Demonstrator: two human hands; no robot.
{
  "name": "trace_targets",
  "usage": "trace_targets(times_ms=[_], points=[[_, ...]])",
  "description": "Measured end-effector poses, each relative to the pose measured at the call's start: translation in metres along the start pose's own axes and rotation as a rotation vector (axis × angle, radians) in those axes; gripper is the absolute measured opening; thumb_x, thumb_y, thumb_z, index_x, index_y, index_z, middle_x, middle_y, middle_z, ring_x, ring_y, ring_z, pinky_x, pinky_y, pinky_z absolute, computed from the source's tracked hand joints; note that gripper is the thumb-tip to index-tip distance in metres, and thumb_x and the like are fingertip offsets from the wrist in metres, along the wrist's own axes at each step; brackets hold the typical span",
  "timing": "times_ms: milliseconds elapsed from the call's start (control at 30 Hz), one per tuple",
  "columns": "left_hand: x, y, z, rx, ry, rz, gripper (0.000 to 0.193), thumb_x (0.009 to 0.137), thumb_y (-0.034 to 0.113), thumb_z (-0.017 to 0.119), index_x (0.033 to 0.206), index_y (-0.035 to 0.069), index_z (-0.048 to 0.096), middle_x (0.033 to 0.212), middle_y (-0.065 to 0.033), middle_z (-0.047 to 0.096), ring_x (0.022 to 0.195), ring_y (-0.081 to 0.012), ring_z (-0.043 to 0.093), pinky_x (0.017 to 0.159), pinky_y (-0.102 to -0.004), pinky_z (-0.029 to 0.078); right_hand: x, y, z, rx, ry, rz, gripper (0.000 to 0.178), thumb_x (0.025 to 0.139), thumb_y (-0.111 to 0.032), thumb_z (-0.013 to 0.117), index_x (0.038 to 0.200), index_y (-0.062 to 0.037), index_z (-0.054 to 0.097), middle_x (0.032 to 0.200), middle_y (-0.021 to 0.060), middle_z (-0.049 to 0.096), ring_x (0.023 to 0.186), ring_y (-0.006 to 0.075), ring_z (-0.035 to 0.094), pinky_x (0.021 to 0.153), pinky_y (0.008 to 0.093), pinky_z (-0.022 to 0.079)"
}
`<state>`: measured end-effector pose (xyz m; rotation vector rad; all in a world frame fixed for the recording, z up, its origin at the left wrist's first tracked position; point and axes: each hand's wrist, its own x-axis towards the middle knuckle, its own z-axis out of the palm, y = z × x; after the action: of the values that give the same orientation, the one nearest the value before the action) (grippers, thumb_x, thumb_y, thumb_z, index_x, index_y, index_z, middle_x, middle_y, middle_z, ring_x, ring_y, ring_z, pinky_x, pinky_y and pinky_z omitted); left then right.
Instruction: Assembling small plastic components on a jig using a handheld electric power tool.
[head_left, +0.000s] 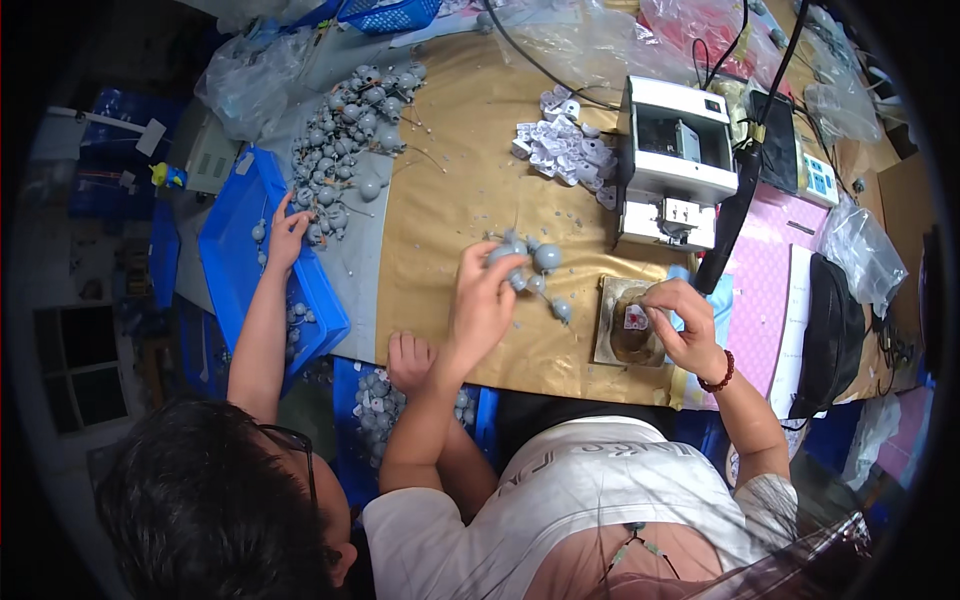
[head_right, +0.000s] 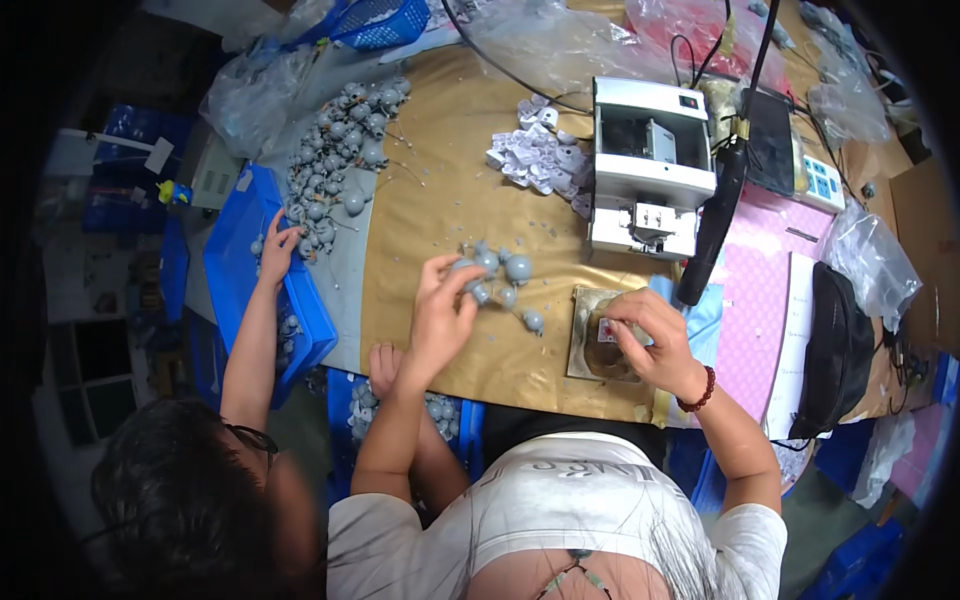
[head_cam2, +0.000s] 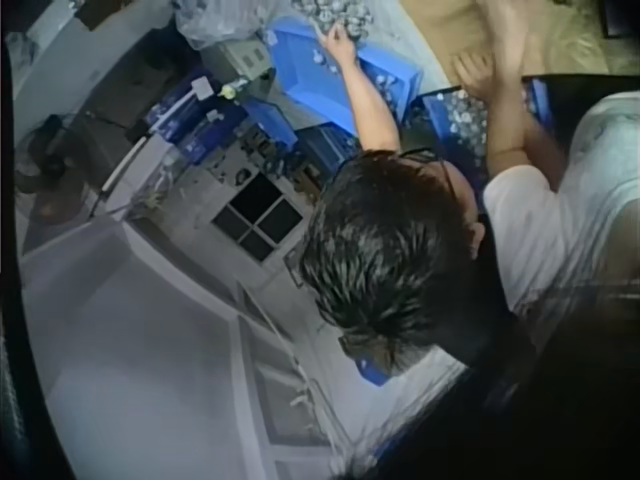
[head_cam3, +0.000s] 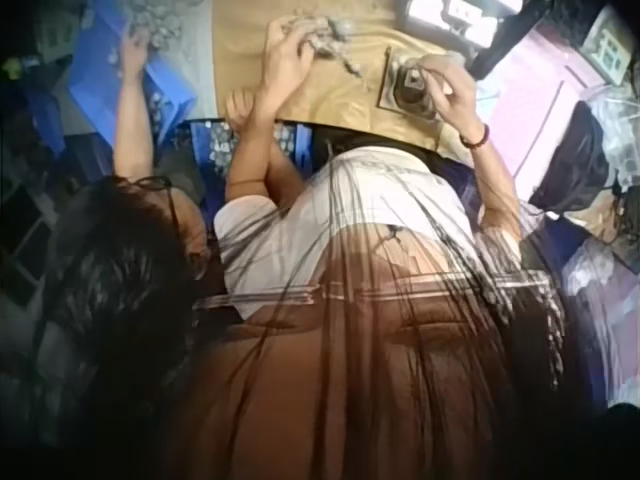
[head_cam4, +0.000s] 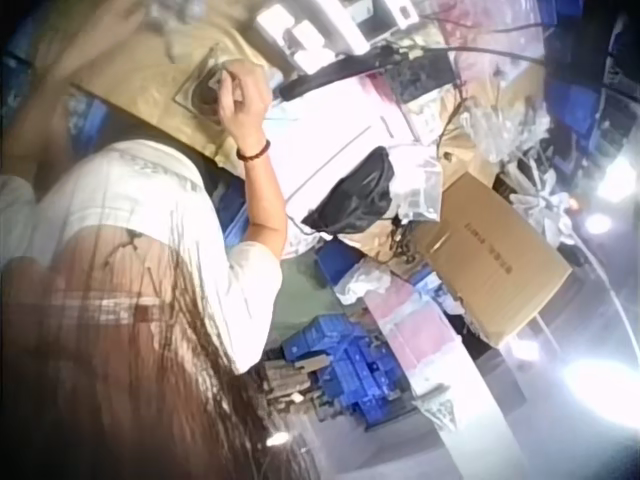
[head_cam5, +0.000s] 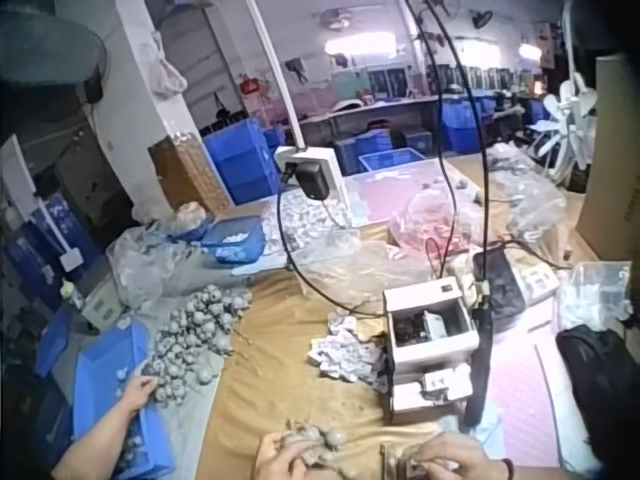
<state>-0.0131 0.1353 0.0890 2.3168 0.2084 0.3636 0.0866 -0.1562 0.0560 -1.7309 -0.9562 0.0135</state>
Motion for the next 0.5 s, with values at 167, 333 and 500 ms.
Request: trace_targets(times_ms=[167, 333, 500], points=[[-0.010, 0.024, -0.007, -0.196, 0.205, 0.221, 0.035, 0.082, -0.011, 0.060, 0.112, 0.007, 0.067, 0.131, -0.0163, 0.049, 0.108, -0.0253, 0.062, 0.088, -0.0314, 0.053, -0.009, 0.000, -0.003, 0.026, -0.016, 0.051, 0.014, 0.084, 0.005, 0.066, 0.097, 0.0016, 0.067, 0.093, 0.0133, 0.068, 0.082, 0.0268, 0.065, 0.073, 0.0339, 0.051], [0.004, -0.009, -0.008, -0.209, 0.092, -0.084, 0.040, 0.080, -0.018, 0.057, 0.112, 0.005, 0.063, 0.133, -0.0165, 0.047, 0.109, -0.0245, 0.060, 0.090, -0.0327, 0.053, -0.010, -0.002, -0.001, 0.043, -0.025, -0.004, 0.013, 0.086, 0.003, 0.067, 0.098, 0.0005, 0.067, 0.095, 0.0120, 0.068, 0.085, 0.0268, 0.065, 0.076, 0.0343, 0.052], [-0.003, 0.009, -0.015, -0.410, 0.121, 0.117, 0.042, 0.081, -0.020, 0.054, 0.115, 0.003, 0.060, 0.136, -0.0154, 0.046, 0.116, -0.0223, 0.056, 0.096, -0.0327, 0.049, -0.012, -0.002, -0.002, 0.054, 0.001, 0.023, 0.013, 0.086, 0.002, 0.067, 0.099, -0.0005, 0.067, 0.095, 0.0107, 0.069, 0.087, 0.0268, 0.066, 0.077, 0.0347, 0.052]])
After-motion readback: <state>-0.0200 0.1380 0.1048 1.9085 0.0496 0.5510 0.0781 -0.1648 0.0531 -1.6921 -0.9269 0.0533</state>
